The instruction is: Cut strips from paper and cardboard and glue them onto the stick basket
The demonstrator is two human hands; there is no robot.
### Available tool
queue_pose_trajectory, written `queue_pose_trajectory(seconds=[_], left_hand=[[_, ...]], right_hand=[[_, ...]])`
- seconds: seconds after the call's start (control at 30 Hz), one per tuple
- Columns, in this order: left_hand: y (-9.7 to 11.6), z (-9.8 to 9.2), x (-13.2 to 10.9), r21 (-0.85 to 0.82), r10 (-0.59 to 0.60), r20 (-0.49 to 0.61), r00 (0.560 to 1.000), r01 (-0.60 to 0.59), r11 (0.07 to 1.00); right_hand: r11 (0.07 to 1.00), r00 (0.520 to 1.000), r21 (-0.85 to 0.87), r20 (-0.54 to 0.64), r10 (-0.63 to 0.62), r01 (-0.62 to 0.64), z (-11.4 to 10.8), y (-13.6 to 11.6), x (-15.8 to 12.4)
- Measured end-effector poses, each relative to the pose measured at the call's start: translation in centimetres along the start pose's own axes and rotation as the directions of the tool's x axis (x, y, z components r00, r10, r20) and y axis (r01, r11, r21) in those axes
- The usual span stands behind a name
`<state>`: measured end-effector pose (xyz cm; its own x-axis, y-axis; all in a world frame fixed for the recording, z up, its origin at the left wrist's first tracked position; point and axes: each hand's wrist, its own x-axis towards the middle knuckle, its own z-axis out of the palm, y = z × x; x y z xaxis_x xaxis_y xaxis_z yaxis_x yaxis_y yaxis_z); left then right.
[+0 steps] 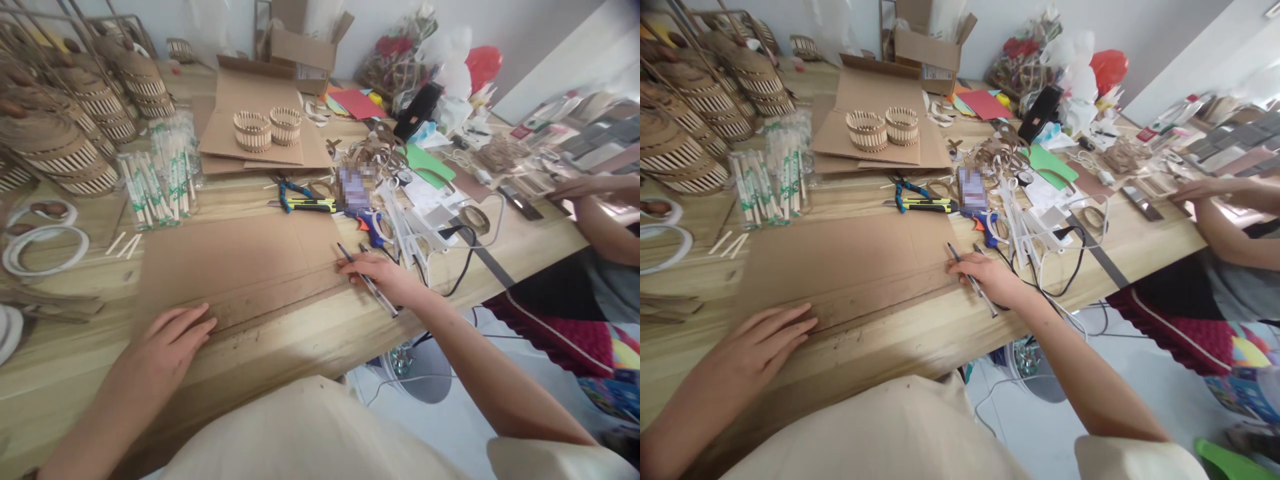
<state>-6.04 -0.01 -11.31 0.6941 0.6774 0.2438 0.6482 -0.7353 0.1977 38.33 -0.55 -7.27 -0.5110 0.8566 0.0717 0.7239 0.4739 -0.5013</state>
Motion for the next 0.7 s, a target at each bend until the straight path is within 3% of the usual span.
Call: queue_pose_trajectory(seconds=[0.17,0.3,0.43,0.57,0.7], left_hand=[[1.1,-0.1,1.3,0.059,0.027,0.025,0.999,-0.028,0.998],[3.0,-0.3,4.5,0.082,0.087,0.138,0.987,-0.099,0.992],[4.7,-0.7,8.9,-0.01,0.191,0.336,0.922,-0.199,0.98],[5.6,-1.1,12.8,-0.081,0.279,0.415,0.866,-0.271,0.959],[6.5,-1.9,15.8,-0.113,0.339,0.538,0.771,-0.333,0.936]], right_hand=[[1.0,1.0,-0.006,0.012,0.015,-0.015,-0.1,-0.3,0.0],[1.0,1.0,-0.005,0.013,0.006,-0.006,0.1,-0.1,0.0],[1.0,1.0,-0.001,-0.025,-0.001,0.001,0.6,0.5,-0.1],[1.0,1.0,-0.011,-0.029,-0.002,0.001,0.8,0.7,0.0],[1.0,1.0,-0.004,-0.005,0.002,-0.002,0.5,0.4,0.1]])
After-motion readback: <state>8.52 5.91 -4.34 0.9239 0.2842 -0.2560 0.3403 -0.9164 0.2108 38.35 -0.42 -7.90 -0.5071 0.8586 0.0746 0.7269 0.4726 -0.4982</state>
